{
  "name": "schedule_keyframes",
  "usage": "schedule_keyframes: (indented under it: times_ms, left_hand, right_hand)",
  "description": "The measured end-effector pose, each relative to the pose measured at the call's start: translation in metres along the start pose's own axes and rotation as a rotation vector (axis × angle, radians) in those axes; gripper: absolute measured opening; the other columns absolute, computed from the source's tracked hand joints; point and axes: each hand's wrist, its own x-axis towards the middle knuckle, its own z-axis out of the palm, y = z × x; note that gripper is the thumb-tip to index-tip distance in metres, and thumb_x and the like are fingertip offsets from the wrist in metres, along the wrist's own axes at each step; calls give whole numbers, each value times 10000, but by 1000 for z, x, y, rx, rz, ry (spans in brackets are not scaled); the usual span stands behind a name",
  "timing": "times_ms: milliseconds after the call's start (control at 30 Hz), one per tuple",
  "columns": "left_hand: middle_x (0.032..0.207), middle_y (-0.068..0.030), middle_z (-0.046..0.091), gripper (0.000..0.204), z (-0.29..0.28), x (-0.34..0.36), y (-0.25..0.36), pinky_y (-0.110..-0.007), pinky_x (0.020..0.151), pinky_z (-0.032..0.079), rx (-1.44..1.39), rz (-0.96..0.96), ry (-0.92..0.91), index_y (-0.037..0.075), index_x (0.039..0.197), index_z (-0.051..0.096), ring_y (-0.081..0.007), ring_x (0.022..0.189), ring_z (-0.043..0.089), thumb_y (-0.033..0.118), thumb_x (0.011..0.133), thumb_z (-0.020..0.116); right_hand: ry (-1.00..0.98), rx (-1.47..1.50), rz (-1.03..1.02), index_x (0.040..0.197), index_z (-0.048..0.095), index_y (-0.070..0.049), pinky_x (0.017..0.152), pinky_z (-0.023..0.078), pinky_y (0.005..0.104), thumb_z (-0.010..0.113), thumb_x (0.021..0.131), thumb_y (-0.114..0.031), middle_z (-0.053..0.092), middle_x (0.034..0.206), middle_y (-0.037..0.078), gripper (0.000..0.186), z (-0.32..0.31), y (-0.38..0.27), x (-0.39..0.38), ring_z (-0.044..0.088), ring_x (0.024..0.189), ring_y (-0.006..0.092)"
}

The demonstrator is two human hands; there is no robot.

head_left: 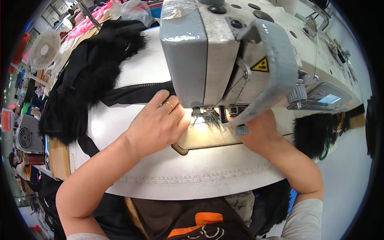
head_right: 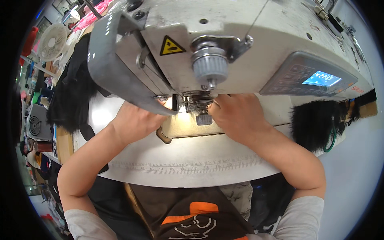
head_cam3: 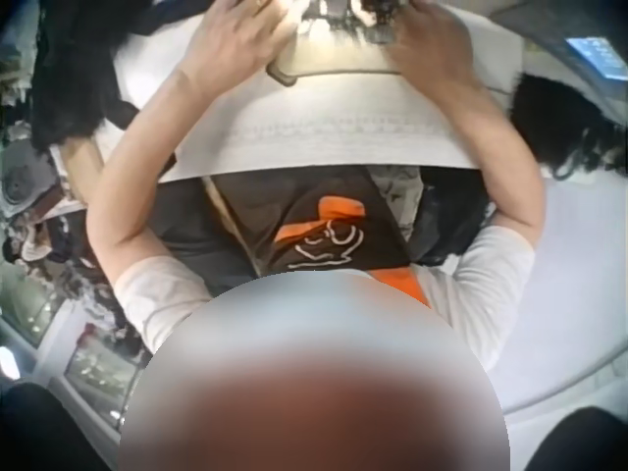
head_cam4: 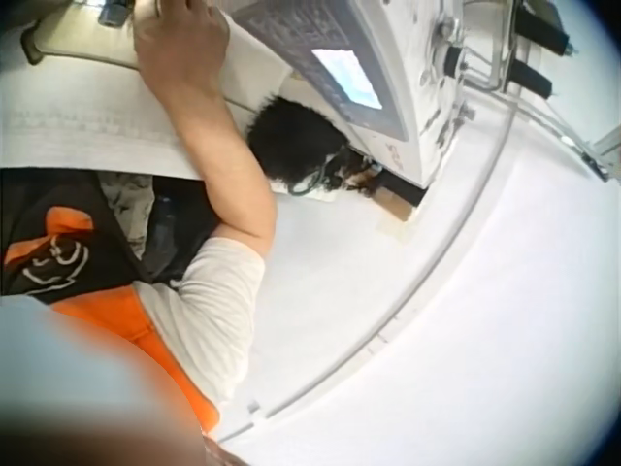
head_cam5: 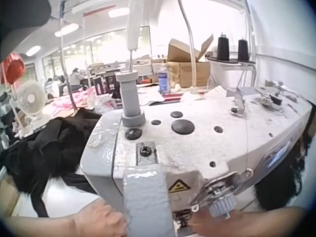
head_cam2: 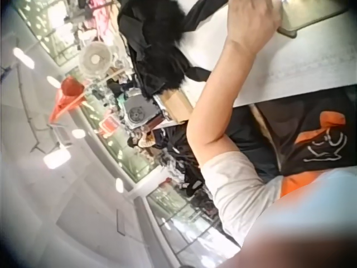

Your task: Sewing faux fur trim onto black fabric using an industrial sewing machine.

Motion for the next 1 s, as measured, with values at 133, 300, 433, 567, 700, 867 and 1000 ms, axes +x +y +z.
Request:
schedule_keyframes:
  times_ms: [133, 300, 433, 567, 700, 867, 1000]
  left_hand:
    - [897, -88, 667, 59, 4, 0, -2, -459, 1050, 462, -30, -16, 37, 82, 773, 666, -294, 1074, 638, 128, 762, 701]
    - [904, -87, 678, 58, 7, 1, -3, -465, 1067, 450, -44, -30, 36, 89, 758, 662, -297, 1090, 633, 129, 779, 699]
    - [892, -82, 674, 65, 2, 0, -3, -458, 1061, 447, -41, -20, -22, 97, 749, 659, -293, 1095, 627, 130, 787, 700]
    - [943, -88, 698, 40, 0, 1, -2, -448, 1048, 449, -33, -36, -92, 97, 779, 677, -282, 1095, 624, 124, 800, 699]
    - [1112, -105, 725, 52, -1, 1, -1, -437, 1034, 455, -12, -35, -47, 92, 865, 716, -258, 1097, 623, 121, 827, 696]
    - [1194, -110, 721, 83, 1, 2, -2, -436, 1024, 465, 3, -41, -58, 90, 907, 730, -251, 1110, 623, 131, 842, 698]
    - [1179, -106, 688, 121, 2, 3, 0, -381, 902, 530, -33, -56, -145, 71, 952, 725, -243, 1127, 622, 137, 855, 699]
  right_hand:
    - [62, 25, 53, 704, 664, -78, 541, 539, 472, 705, 792, -119, 671, 765, 84, 105, 6, 2, 1, 704, 680, 307]
    - [68, 61, 88, 674, 671, -81, 543, 537, 479, 704, 775, -125, 676, 738, 92, 115, 9, 3, 1, 705, 683, 317]
    - [2, 82, 79, 678, 681, -76, 541, 525, 480, 689, 757, -103, 660, 712, 96, 83, 14, 8, -4, 694, 674, 324]
    - [13, 159, 131, 676, 697, -77, 567, 514, 496, 669, 712, -67, 646, 700, 101, 48, 21, 11, -10, 684, 701, 336]
    - [43, 128, 79, 663, 703, -82, 574, 512, 501, 672, 686, -49, 652, 729, 112, 51, 14, 8, -4, 681, 713, 343]
    - [-18, 93, 114, 681, 713, -77, 603, 527, 493, 676, 696, -50, 668, 775, 120, 48, 17, 10, -3, 692, 754, 339]
    - [139, 101, 110, 706, 718, -78, 628, 533, 485, 697, 713, -75, 678, 816, 117, 23, 18, 6, 4, 704, 803, 326]
